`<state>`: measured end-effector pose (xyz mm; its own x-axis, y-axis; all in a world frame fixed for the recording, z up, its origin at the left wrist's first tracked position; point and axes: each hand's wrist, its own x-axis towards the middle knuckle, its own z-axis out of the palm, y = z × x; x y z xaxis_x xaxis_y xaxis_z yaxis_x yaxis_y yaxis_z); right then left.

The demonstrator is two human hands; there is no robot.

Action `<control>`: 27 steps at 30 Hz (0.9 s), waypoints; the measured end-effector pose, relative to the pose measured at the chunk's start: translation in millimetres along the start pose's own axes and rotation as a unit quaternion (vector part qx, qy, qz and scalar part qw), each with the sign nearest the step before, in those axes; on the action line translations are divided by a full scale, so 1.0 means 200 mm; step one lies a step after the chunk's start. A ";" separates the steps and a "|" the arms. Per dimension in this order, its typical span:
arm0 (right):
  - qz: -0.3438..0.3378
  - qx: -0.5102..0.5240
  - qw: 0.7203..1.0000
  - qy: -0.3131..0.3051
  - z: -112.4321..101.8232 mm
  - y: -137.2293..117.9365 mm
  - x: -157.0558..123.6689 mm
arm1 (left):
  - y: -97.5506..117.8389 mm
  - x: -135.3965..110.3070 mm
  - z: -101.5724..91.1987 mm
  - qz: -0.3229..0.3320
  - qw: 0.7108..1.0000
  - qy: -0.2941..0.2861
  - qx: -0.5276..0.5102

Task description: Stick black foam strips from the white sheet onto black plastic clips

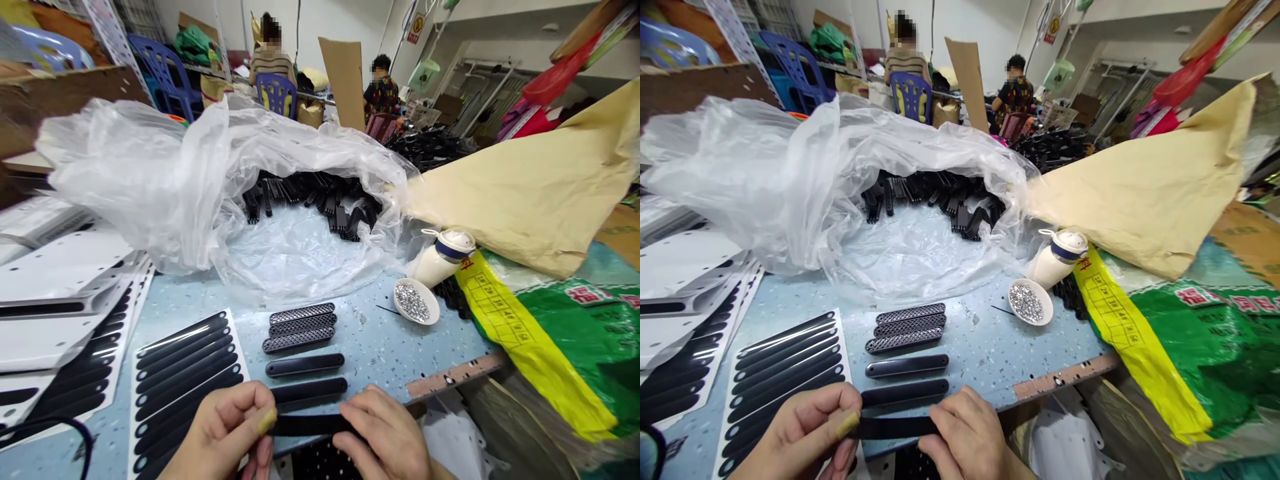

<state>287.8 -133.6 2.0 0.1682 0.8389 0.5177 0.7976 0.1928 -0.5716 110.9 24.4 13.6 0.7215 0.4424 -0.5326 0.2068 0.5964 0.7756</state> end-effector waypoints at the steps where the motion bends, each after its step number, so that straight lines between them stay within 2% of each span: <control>1: -0.005 -0.002 1.000 -0.001 0.00 0.00 0.02 | 0.01 0.01 0.00 0.003 1.000 0.005 -0.001; 3: -0.014 -0.010 1.000 0.003 0.00 0.02 0.05 | 0.01 0.03 -0.01 0.026 0.999 0.039 0.017; 6: 0.010 -0.025 0.999 0.018 0.00 0.09 0.10 | 0.01 0.09 -0.10 0.111 0.980 0.144 0.086; 8: 0.059 -0.016 0.998 0.019 -0.02 0.15 0.14 | 0.01 0.15 -0.18 0.171 0.947 0.208 0.175; 10: 0.116 0.016 0.993 0.009 -0.02 0.22 0.17 | 0.03 0.20 -0.25 0.209 0.905 0.234 0.288; 13: 0.164 0.067 0.984 -0.019 0.00 0.31 0.20 | 0.07 0.28 -0.28 0.222 0.860 0.203 0.411; 16: 0.174 0.086 0.980 -0.041 0.05 0.36 0.24 | 0.10 0.33 -0.27 0.226 0.842 0.154 0.466; 20: 0.178 0.083 0.980 -0.040 0.11 0.41 0.27 | 0.10 0.38 -0.25 0.245 0.813 0.121 0.514; 23: 0.174 0.093 0.979 -0.045 0.12 0.41 0.28 | 0.08 0.40 -0.26 0.256 0.806 0.121 0.520; 27: 0.163 0.126 0.973 -0.103 0.09 0.36 0.25 | 0.07 0.40 -0.26 0.285 0.804 0.111 0.510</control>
<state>343.3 -68.3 -25.9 0.2476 0.9556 0.1598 0.5503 -0.0030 -0.8350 136.8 103.9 -35.8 0.7785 0.6257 0.0487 0.4008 -0.5554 0.7286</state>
